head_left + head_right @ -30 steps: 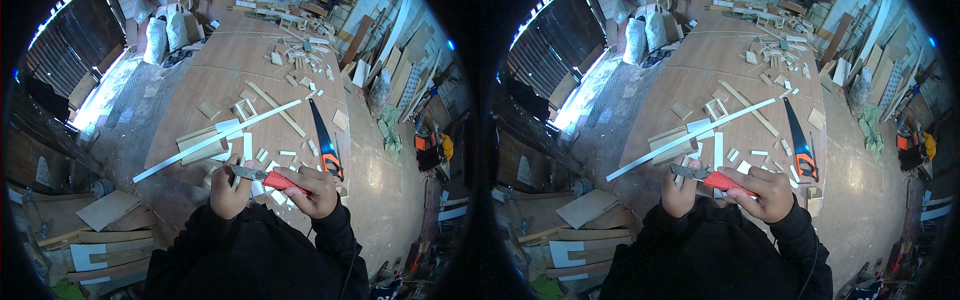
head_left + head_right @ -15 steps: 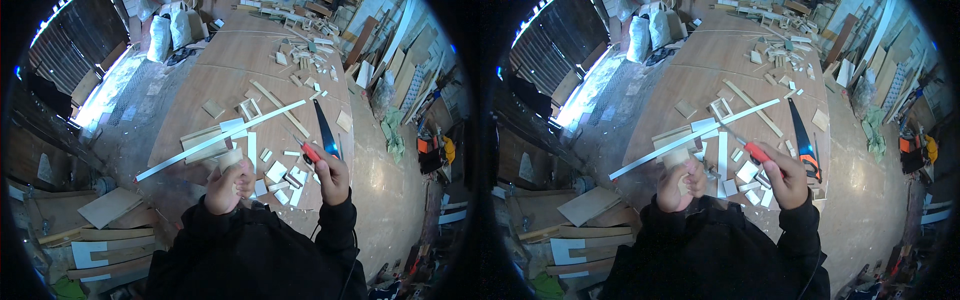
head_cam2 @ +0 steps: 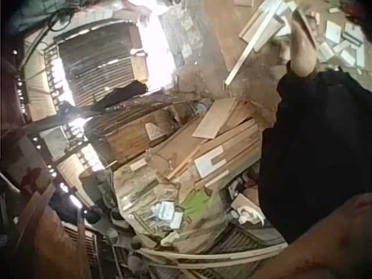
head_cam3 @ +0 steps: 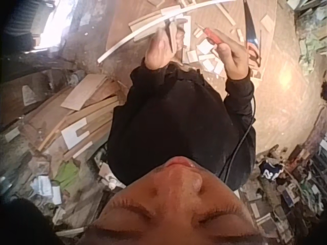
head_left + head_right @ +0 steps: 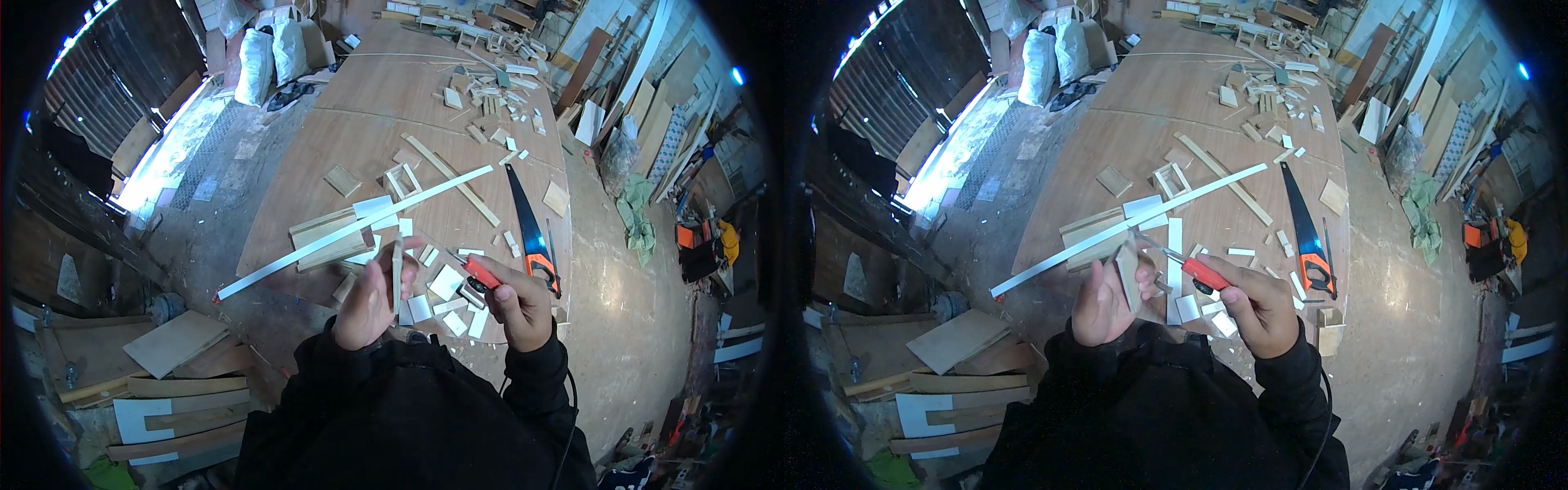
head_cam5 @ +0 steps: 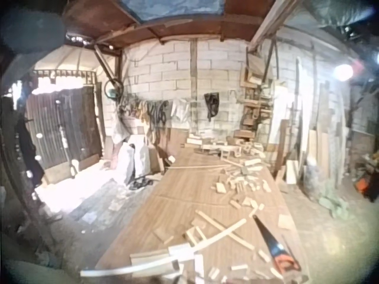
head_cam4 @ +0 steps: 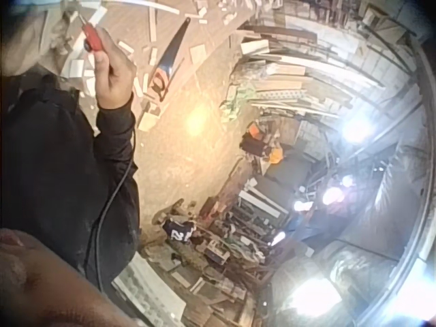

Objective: The person sands wooden pieces using a sanding block, trims them with a utility knife, and applies glue to the wood using a small applicator stick.

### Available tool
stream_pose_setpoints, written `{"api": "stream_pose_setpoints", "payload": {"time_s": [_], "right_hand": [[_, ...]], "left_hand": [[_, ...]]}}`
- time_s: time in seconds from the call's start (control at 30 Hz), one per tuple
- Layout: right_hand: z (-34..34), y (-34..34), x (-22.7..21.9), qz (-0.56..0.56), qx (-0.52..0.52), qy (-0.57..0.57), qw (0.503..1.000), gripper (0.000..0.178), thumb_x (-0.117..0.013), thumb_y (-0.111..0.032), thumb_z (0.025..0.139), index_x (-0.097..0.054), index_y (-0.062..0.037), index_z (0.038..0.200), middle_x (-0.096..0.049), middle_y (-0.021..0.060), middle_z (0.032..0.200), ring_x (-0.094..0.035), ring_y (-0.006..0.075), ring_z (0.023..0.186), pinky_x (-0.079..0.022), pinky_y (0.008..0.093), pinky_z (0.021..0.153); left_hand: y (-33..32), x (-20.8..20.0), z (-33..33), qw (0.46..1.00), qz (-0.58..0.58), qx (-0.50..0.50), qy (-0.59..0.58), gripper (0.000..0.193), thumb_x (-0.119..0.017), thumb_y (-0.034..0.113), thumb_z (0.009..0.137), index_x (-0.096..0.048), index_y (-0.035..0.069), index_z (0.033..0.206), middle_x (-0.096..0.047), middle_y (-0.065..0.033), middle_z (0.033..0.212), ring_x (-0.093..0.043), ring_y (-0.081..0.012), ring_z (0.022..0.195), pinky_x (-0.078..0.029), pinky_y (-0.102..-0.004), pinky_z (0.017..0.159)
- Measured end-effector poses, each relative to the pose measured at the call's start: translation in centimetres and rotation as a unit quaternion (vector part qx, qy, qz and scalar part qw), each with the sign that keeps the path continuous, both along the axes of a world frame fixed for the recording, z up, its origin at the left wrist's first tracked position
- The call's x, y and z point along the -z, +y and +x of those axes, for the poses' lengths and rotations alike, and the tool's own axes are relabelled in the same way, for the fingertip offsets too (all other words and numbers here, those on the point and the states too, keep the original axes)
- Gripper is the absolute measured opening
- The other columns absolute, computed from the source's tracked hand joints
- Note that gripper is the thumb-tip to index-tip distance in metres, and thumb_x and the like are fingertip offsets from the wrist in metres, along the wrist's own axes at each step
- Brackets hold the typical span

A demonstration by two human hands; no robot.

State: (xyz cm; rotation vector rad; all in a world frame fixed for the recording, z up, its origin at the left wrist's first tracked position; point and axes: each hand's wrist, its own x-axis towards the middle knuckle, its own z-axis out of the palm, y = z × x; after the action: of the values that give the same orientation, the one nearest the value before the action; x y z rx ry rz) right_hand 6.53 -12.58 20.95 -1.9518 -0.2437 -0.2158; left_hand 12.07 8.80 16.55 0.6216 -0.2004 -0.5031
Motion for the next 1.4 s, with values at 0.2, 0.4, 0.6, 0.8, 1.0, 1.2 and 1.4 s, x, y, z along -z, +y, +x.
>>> {"api": "stream_pose_setpoints", "payload": {"time_s": [0.2, 0.4, 0.6, 0.8, 1.0, 1.2, 1.4], "right_hand": [[-0.2, -0.8, 0.1, 0.030, 0.009, -0.001, 1.000, 0.041, -0.048, -0.028, 0.098, -0.061, -0.0009, 0.125, -0.064, 0.0074, 0.072, -0.052, 0.0109, 0.059, -0.040, 0.0256, 0.058], [0.0, -0.7, 0.1, -0.016, 0.024, -0.022, 0.999, 0.038, -0.055, -0.024, 0.094, -0.062, -0.0014, 0.125, -0.063, 0.0107, 0.070, -0.054, 0.0148, 0.058, -0.041, 0.0280, 0.057], [0.2, -0.4, 0.4, -0.125, 0.016, -0.071, 0.989, 0.037, -0.064, -0.021, 0.088, -0.065, -0.0052, 0.122, -0.059, 0.0113, 0.065, -0.054, 0.0205, 0.054, -0.042, 0.0313, 0.054], [0.0, -0.1, 0.2, -0.176, -0.009, -0.081, 0.981, 0.040, -0.067, -0.028, 0.087, -0.066, -0.0071, 0.122, -0.056, 0.0087, 0.062, -0.051, 0.0186, 0.050, -0.038, 0.0308, 0.048], [0.0, -0.2, -0.7, -0.197, -0.032, -0.072, 0.977, 0.039, -0.068, -0.028, 0.086, -0.068, -0.0092, 0.120, -0.053, 0.0073, 0.059, -0.049, 0.0174, 0.047, -0.037, 0.0305, 0.046], [0.3, 0.0, -0.3, -0.204, -0.038, -0.087, 0.974, 0.039, -0.070, -0.029, 0.085, -0.068, -0.0104, 0.120, -0.053, 0.0065, 0.059, -0.048, 0.0169, 0.045, -0.036, 0.0306, 0.044], [0.8, 0.3, 0.0, -0.219, -0.038, -0.107, 0.969, 0.039, -0.072, -0.029, 0.084, -0.069, -0.0118, 0.118, -0.050, 0.0047, 0.057, -0.046, 0.0164, 0.044, -0.034, 0.0312, 0.043]], "left_hand": [[0.3, 1.2, 0.6, 0.951, 0.232, -0.124, -0.163, 0.027, -0.052, 0.022, 0.100, -0.044, -0.001, 0.112, -0.061, -0.0099, 0.099, -0.059, -0.0123, 0.086, -0.047, -0.0266, 0.077], [-0.1, 0.7, 0.6, 0.931, 0.291, -0.133, -0.176, 0.018, -0.050, 0.014, 0.100, -0.040, 0.000, 0.108, -0.066, -0.0177, 0.103, -0.066, -0.0154, 0.084, -0.050, -0.0277, 0.074], [-0.3, 2.4, 1.1, 0.858, 0.393, -0.207, -0.259, 0.023, -0.057, 0.012, 0.094, -0.046, 0.000, 0.110, -0.065, -0.0125, 0.090, -0.063, -0.0185, 0.081, -0.049, -0.0325, 0.073], [-0.8, 1.4, 0.5, 0.787, 0.480, -0.243, -0.301, 0.017, -0.061, 0.011, 0.091, -0.055, -0.002, 0.100, -0.061, -0.0171, 0.081, -0.059, -0.0263, 0.070, -0.047, -0.0346, 0.068], [-1.0, 0.1, 0.8, 0.780, 0.507, -0.233, -0.283, 0.024, -0.063, 0.017, 0.091, -0.052, -0.002, 0.083, -0.055, -0.0161, 0.066, -0.054, -0.0301, 0.058, -0.042, -0.0349, 0.057], [-1.5, 0.2, 0.5, 0.745, 0.506, -0.309, -0.305, 0.027, -0.064, 0.017, 0.090, -0.049, -0.002, 0.077, -0.051, -0.0160, 0.060, -0.051, -0.0336, 0.053, -0.039, -0.0372, 0.053], [-1.3, 1.4, 0.8, 0.721, 0.531, -0.329, -0.300, 0.022, -0.067, 0.012, 0.085, -0.051, -0.002, 0.078, -0.052, -0.0172, 0.061, -0.055, -0.0377, 0.057, -0.042, -0.0399, 0.054]]}}
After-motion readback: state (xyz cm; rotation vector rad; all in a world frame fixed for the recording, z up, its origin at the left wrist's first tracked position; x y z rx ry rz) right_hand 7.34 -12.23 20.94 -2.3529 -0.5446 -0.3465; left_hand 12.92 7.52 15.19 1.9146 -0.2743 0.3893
